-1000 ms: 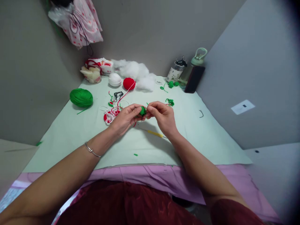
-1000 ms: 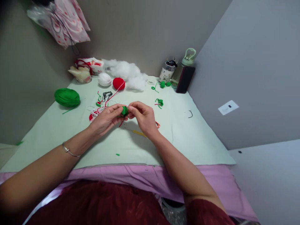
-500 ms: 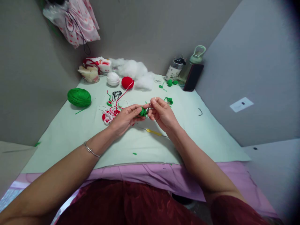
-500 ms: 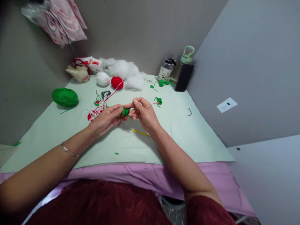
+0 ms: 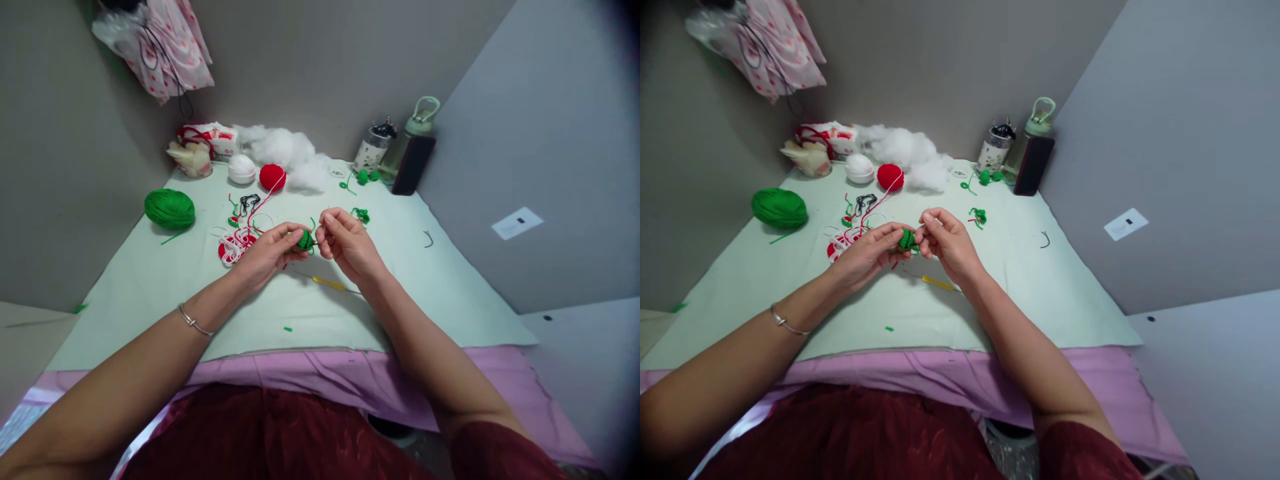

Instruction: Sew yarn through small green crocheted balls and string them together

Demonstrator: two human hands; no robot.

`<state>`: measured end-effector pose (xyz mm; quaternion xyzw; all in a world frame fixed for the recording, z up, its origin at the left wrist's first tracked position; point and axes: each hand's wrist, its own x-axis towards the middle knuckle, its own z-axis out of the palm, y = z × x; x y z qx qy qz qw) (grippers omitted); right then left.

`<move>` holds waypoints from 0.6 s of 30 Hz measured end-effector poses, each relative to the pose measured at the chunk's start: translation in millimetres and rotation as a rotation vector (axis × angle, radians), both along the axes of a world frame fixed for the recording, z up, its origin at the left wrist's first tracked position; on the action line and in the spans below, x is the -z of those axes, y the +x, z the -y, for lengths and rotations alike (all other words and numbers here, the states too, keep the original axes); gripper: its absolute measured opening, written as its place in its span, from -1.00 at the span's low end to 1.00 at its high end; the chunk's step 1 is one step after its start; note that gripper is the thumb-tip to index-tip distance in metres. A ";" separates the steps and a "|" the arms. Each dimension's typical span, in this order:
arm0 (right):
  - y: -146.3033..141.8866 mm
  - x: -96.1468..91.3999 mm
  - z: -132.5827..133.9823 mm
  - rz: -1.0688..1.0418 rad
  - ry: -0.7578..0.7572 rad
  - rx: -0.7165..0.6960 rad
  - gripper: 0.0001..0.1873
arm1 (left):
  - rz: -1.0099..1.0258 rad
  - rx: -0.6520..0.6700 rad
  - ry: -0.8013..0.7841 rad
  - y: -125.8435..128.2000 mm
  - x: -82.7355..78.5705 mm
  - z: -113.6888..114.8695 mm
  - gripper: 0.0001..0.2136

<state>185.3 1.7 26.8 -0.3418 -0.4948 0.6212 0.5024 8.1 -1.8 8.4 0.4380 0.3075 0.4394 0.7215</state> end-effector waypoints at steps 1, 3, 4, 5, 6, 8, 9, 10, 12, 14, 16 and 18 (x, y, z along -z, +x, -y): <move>-0.2 -0.8 0.7 -0.004 -0.004 -0.004 -0.59 | -0.001 -0.001 0.007 0.0 -0.1 0.1 -0.69; -0.7 -2.3 2.1 0.003 -0.007 -0.011 -0.60 | -0.011 0.001 0.027 -0.2 0.2 0.3 -0.69; -0.9 -2.8 2.9 0.016 -0.007 -0.018 -0.60 | -0.027 0.004 0.039 -0.5 0.7 0.3 -0.69; -1.1 -3.2 3.7 0.032 -0.006 -0.026 -0.60 | -0.049 0.007 0.052 -0.8 1.4 0.2 -0.67; -1.3 -3.6 4.4 0.048 -0.003 -0.037 -0.59 | -0.072 0.010 0.066 -1.4 2.3 0.0 -0.66; -1.5 -4.1 5.5 0.063 0.004 -0.061 -0.59 | -0.111 0.021 0.107 -2.8 4.4 -0.9 -0.67; -1.6 -4.5 5.8 0.061 0.006 -0.069 -0.59 | -0.126 0.030 0.137 -3.5 5.4 -1.5 -0.69; -1.7 -4.9 6.1 0.058 0.006 -0.073 -0.60 | -0.141 0.040 0.174 -4.1 6.3 -2.1 -0.71; -1.5 -6.2 6.0 0.057 0.000 -0.062 -0.59 | -0.192 0.056 0.251 -4.6 7.3 -2.7 -0.74; -0.8 -8.1 5.7 0.066 -0.008 -0.023 -0.57 | -0.252 0.050 0.310 -3.8 7.3 -2.7 -0.76; 0.3 -10.3 5.4 0.072 -0.004 0.021 -0.56 | -0.279 0.036 0.319 -2.5 7.1 -2.1 -0.77; 1.7 -12.5 5.6 0.076 0.010 0.043 -0.57 | -0.250 0.032 0.273 -1.8 7.3 -1.8 -0.74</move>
